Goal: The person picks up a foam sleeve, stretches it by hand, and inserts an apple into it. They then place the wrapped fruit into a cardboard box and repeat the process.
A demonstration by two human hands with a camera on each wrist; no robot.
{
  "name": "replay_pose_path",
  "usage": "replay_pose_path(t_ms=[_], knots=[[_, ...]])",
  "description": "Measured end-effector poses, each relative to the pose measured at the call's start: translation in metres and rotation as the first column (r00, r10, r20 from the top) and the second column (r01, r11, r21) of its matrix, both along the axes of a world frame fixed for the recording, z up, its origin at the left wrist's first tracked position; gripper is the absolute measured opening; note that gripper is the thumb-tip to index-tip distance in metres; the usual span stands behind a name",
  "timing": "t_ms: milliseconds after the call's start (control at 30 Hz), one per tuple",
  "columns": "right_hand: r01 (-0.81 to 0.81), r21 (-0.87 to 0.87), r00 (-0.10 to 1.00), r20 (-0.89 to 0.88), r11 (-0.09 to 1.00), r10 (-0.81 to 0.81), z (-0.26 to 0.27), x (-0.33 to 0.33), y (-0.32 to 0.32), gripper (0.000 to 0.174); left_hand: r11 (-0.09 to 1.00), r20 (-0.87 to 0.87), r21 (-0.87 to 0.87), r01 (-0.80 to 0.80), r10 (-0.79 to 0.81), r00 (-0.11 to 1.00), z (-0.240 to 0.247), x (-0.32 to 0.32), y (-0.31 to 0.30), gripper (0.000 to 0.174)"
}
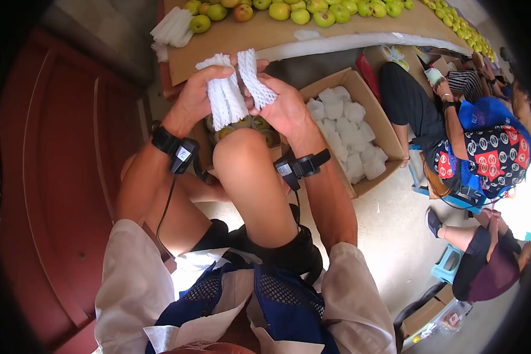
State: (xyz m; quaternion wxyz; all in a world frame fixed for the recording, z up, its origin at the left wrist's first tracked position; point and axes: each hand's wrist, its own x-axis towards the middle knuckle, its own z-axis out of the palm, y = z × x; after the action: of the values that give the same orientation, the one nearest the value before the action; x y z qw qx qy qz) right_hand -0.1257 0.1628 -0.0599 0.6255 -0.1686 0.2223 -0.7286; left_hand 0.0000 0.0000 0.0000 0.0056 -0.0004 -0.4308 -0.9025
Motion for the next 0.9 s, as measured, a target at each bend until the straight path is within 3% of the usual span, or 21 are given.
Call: replay_pose_path(t_ms=[67,167,267,367,467,567,667,767,900], knots=[[0.006,0.027,1.0,0.013,1.0,-0.006,0.005,0.006,0.001,0.034,0.998,0.003,0.06,0.027,-0.027,1.0,0.0,0.003,0.002,0.041],[0.049,0.052,0.997,-0.061,0.997,-0.046,0.003,0.007,-0.003,0.037,0.996,-0.03,-0.048,-0.073,0.072,0.997,0.001,-0.004,0.011,0.065],[0.11,0.162,0.984,-0.158,0.981,-0.085,0.005,0.007,0.003,0.037,0.991,-0.045,-0.066,-0.115,0.112,0.993,0.003,-0.004,0.02,0.062],[0.192,0.232,0.963,-0.233,0.954,-0.137,0.021,0.016,0.005,0.035,0.994,-0.004,0.0,-0.11,0.11,0.994,0.006,-0.006,0.017,0.034],[0.282,0.208,0.902,-0.389,0.937,-0.185,0.017,0.013,0.003,0.04,0.99,0.021,-0.062,-0.125,0.127,0.992,-0.006,-0.012,0.009,0.052],[0.301,0.191,0.898,-0.385,0.934,-0.211,0.041,0.025,0.005,0.051,0.938,0.005,-0.178,-0.299,0.304,0.953,-0.008,-0.011,0.011,0.05],[0.224,0.11,0.833,-0.538,0.968,-0.132,0.04,0.026,0.007,0.062,0.935,-0.024,-0.122,-0.332,0.331,0.943,0.005,-0.007,0.021,0.049],[0.222,0.01,0.614,-0.779,0.975,-0.132,0.038,0.035,-0.002,0.07,0.875,-0.041,-0.241,-0.42,0.423,0.905,0.007,-0.007,0.028,0.051],[0.2,0.068,0.639,-0.766,0.977,-0.077,0.036,0.031,-0.006,0.06,0.891,-0.004,-0.205,-0.404,0.412,0.911,0.003,-0.007,0.026,0.047]])
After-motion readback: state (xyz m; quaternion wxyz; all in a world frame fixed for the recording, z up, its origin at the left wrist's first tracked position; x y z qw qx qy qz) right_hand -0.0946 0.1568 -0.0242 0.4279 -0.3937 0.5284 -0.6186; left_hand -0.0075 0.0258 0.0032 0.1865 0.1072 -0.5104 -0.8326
